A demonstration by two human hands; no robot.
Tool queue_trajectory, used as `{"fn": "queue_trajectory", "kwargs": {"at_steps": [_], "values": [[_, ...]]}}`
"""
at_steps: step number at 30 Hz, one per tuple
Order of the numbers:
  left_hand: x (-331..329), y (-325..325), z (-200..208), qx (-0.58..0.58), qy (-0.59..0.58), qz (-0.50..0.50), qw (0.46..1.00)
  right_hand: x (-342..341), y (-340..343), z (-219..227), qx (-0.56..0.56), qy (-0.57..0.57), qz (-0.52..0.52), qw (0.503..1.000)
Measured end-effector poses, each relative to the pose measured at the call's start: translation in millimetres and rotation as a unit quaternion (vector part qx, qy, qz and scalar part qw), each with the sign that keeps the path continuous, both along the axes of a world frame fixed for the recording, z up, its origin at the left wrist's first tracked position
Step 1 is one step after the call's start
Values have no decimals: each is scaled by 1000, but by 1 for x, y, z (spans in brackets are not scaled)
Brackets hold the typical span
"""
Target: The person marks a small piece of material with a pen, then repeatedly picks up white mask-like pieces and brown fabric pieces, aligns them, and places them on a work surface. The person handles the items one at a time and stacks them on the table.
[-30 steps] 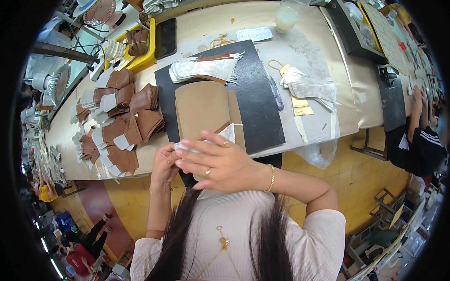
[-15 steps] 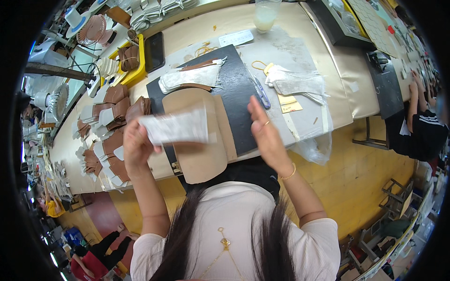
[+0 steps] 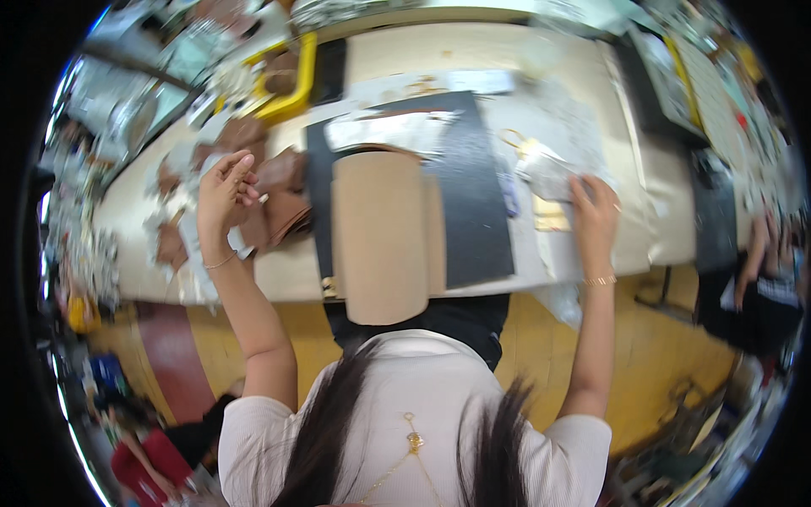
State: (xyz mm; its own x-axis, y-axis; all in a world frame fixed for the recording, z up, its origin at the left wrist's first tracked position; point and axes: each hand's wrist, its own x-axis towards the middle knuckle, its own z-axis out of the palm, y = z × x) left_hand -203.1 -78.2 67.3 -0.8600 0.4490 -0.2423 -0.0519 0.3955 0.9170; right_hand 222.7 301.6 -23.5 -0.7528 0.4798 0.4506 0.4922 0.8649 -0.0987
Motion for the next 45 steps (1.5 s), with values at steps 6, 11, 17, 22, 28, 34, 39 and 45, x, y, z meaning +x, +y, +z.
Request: {"fn": "queue_trajectory", "kwargs": {"at_steps": [6,11,17,22,28,34,39,45], "values": [[23,-152,-28,-196,187,244,931,-1,-5,-9,13,13,18,1000],[48,-155,-67,-100,111,280,948,0,-3,-4,10,-6,-3,1000],[45,-117,-84,-245,236,266,902,-3,0,22,74,-131,31,988],[37,-127,-72,-188,195,282,920,-4,6,45,1,-206,0,978],[38,-170,-40,-212,292,316,877,-11,14,56,-78,-177,-23,981],[21,-182,-70,-122,120,339,925,-5,24,45,-211,-141,-67,965],[34,-197,-65,169,-121,291,934,22,52,41,-423,-135,-25,895],[50,-198,-46,296,-162,174,925,26,48,73,-664,-157,-5,731]]}}
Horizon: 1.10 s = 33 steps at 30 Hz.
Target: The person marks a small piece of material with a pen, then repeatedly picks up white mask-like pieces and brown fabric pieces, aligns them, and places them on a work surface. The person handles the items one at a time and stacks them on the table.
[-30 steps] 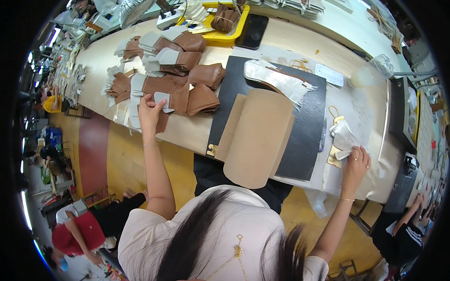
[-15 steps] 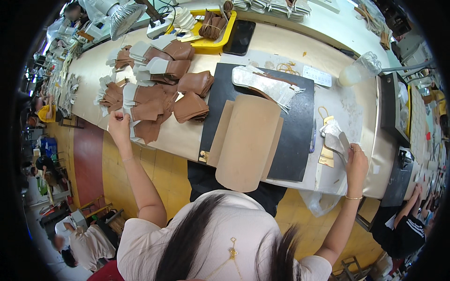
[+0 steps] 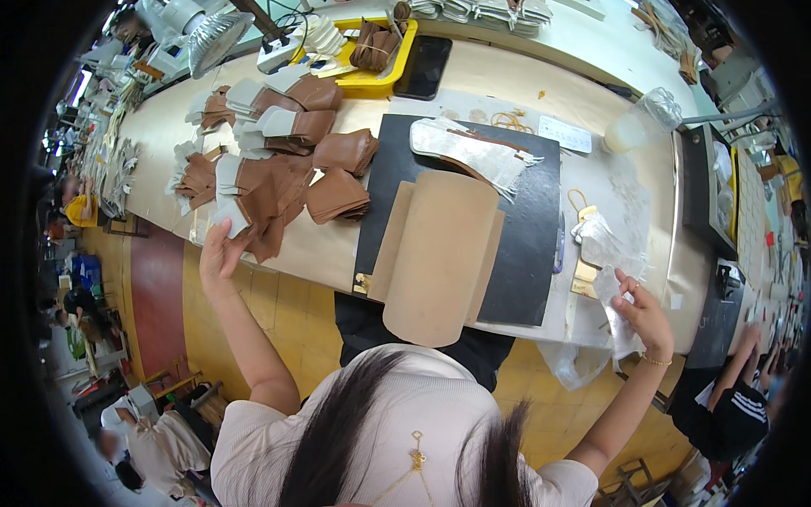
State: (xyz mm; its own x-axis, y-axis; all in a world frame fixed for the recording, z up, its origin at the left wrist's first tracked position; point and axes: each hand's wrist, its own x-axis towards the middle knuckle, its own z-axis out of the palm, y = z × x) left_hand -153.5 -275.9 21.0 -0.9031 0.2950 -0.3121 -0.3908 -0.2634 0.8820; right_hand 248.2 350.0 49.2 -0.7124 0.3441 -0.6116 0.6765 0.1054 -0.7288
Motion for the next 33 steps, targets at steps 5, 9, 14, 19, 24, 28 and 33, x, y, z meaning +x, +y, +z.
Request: {"fn": "queue_trajectory", "kwargs": {"at_steps": [5,9,14,19,24,28,33], "values": [[4,-6,0,48,45,-31,997,-2,-20,12,-156,20,-80,984],[-10,-2,-8,-32,69,-4,997,7,-23,3,-104,34,-101,989],[-33,34,-28,-17,74,66,995,6,-21,-8,-80,69,-124,987],[-39,51,-36,257,-29,87,962,10,-16,-21,-42,119,-104,987],[-35,51,-35,272,32,1,962,15,-7,-39,41,135,-86,986],[-8,63,9,48,118,6,992,6,-15,-25,82,139,-108,981],[57,123,95,39,198,-266,943,-35,-61,19,63,179,-174,966]]}}
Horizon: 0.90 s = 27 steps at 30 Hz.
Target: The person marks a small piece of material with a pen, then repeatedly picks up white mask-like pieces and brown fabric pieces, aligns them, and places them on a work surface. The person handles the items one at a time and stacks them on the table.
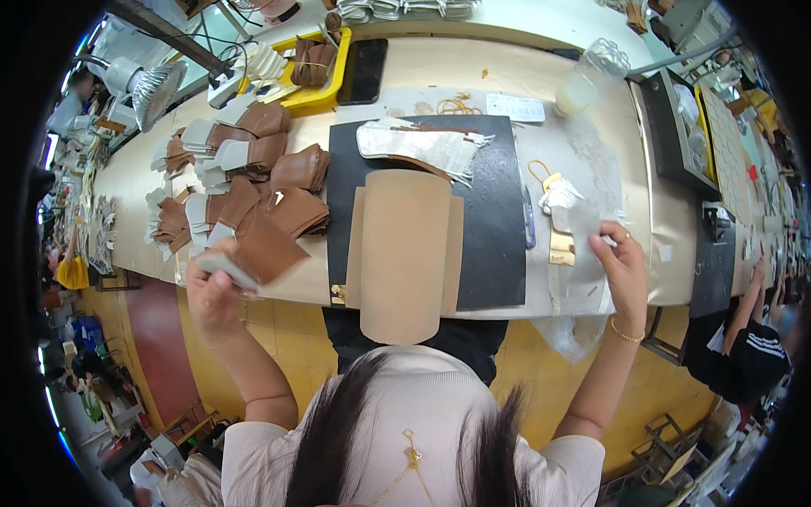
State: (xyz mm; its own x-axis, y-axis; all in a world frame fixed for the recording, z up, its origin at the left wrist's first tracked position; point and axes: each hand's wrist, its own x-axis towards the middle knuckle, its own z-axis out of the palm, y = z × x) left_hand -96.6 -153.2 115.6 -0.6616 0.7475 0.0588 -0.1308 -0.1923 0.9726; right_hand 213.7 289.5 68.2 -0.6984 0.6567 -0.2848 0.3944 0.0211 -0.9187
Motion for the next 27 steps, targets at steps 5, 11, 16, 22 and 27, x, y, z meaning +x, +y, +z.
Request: {"fn": "queue_trajectory", "kwargs": {"at_steps": [5,11,16,22,27], "values": [[56,73,5,-167,-185,-55,967,-48,-45,30,52,106,22,993],[60,82,-23,-207,-219,-96,949,-82,-102,59,-29,104,127,986],[58,72,-34,-182,-217,-92,954,-123,-143,64,12,-6,268,963],[57,72,-38,-152,-233,-96,956,-145,-155,69,74,-33,323,943],[56,72,-38,-155,-234,-97,955,-151,-158,70,87,-50,329,939]]}}
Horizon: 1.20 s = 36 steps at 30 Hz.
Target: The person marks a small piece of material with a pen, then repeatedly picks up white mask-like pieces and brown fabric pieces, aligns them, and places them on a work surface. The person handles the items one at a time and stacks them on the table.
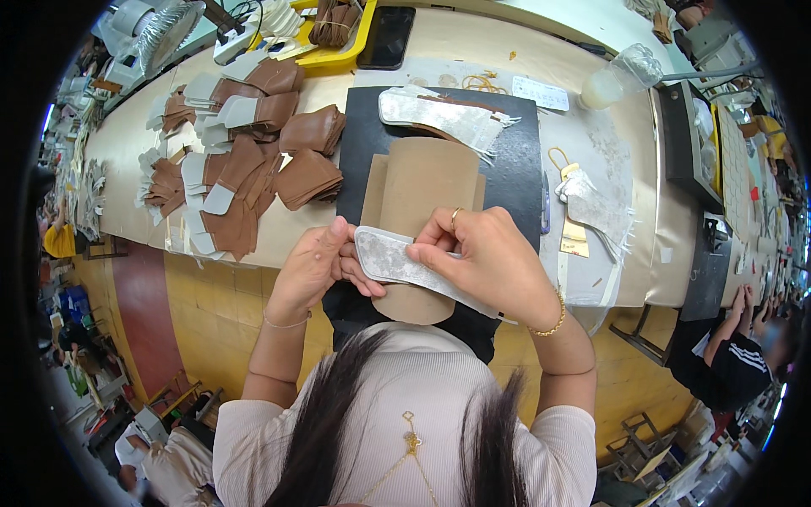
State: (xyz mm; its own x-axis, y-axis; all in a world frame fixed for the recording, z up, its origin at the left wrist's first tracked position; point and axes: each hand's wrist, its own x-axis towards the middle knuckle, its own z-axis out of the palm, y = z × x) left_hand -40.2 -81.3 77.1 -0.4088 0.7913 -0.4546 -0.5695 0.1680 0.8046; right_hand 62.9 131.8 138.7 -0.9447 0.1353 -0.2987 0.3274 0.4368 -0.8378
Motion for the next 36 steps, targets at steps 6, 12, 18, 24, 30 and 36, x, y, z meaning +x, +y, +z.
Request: {"fn": "queue_trajectory", "kwargs": {"at_steps": [6,12,18,24,30,36], "values": [[0,2,2,-20,-14,2,1000,0,-1,1,9,-11,-1,1000],[-4,5,-1,-46,-36,10,998,14,20,-9,-56,-1,-5,998],[-9,1,-19,-19,-57,1,998,41,45,-37,-111,8,-42,993],[-12,-1,-37,14,-82,-4,997,36,36,-69,-205,19,-105,973],[-6,-4,-36,5,-47,20,999,47,14,-44,214,209,-134,945],[0,-11,-41,19,4,73,997,29,-69,-49,221,256,133,931]]}}
